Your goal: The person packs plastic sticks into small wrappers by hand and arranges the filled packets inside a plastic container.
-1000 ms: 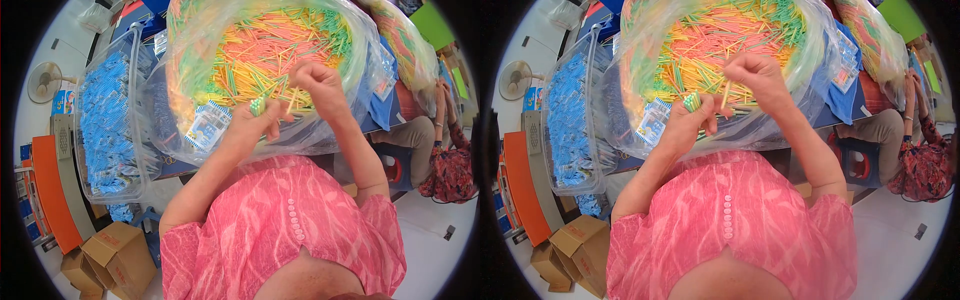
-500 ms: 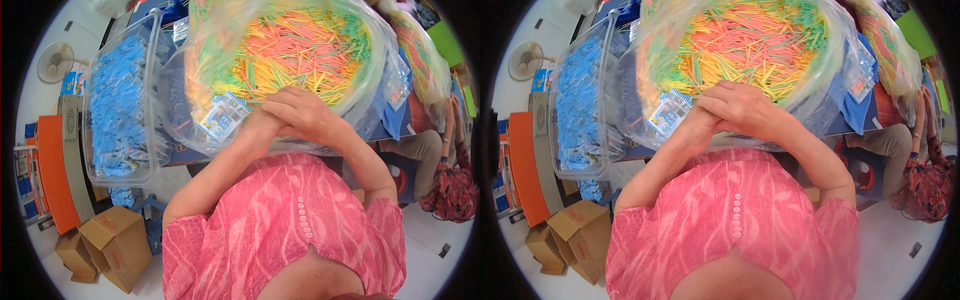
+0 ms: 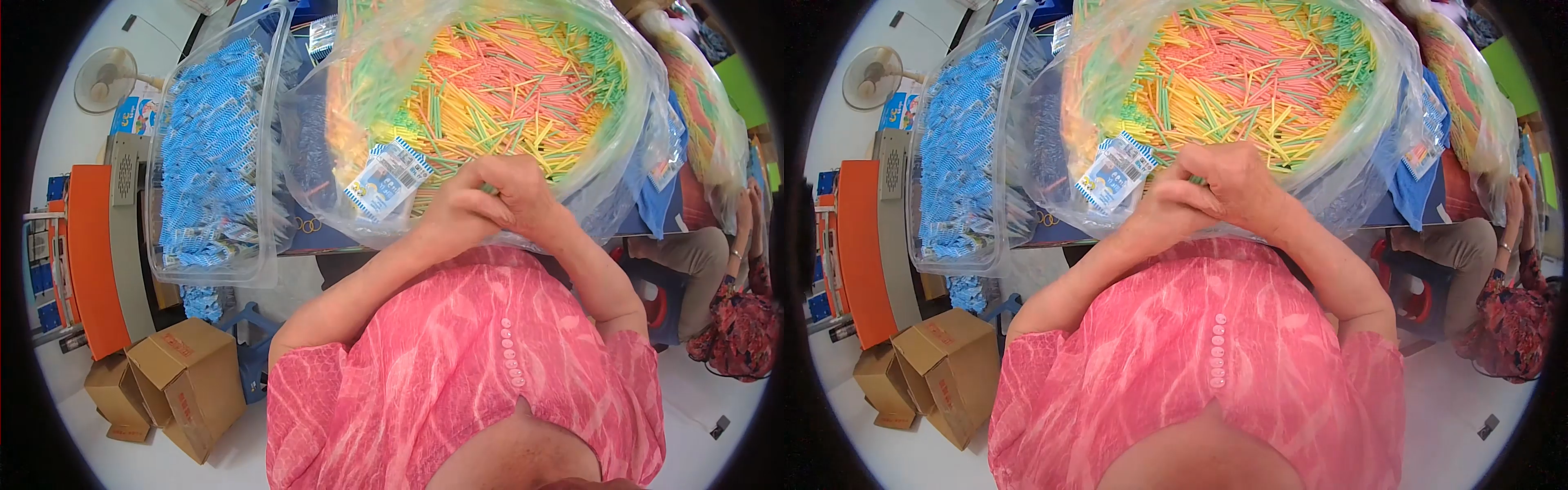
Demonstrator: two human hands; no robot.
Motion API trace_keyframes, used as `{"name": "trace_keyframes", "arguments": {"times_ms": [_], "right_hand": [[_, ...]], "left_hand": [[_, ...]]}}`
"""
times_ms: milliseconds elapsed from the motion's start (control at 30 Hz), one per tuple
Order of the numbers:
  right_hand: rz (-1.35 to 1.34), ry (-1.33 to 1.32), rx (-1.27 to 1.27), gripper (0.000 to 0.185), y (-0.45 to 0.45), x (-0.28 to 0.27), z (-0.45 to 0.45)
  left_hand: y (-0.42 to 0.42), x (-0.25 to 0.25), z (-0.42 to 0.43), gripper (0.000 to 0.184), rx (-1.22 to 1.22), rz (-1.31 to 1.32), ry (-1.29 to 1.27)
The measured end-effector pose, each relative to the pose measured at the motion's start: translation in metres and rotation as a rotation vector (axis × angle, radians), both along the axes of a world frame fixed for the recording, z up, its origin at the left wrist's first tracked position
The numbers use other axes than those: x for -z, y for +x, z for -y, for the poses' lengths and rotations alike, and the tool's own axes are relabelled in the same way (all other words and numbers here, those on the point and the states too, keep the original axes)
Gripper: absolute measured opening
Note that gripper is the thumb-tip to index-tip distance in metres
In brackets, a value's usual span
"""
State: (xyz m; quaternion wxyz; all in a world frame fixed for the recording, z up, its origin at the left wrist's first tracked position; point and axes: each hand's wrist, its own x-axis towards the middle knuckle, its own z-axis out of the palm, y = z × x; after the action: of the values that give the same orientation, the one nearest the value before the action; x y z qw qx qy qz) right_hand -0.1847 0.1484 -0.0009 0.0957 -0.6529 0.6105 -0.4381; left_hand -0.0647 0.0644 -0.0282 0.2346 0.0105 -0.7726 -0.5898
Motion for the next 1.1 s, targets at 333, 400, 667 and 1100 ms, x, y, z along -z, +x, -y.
{"name": "trace_keyframes", "arguments": {"times_ms": [333,400,667,1100], "right_hand": [[-0.255,-0.021,0.162,0.026,-0.012,0.026,-0.01],[-0.276,-0.015,0.159,0.02,-0.011,0.028,-0.011],[-0.367,-0.024,0.164,0.029,-0.011,0.035,-0.014],[0.512,0.449,-0.098,0.023,-0.014,-0.01,0.008]], "left_hand": [[0.064,-0.017,0.064,0.061,-0.622,0.431,-0.834],[0.067,-0.013,0.069,0.062,-0.651,0.525,-0.818],[0.069,-0.014,0.072,0.073,-0.734,0.64,-0.747],[0.055,-0.038,0.056,0.018,-0.291,0.347,0.313]]}}
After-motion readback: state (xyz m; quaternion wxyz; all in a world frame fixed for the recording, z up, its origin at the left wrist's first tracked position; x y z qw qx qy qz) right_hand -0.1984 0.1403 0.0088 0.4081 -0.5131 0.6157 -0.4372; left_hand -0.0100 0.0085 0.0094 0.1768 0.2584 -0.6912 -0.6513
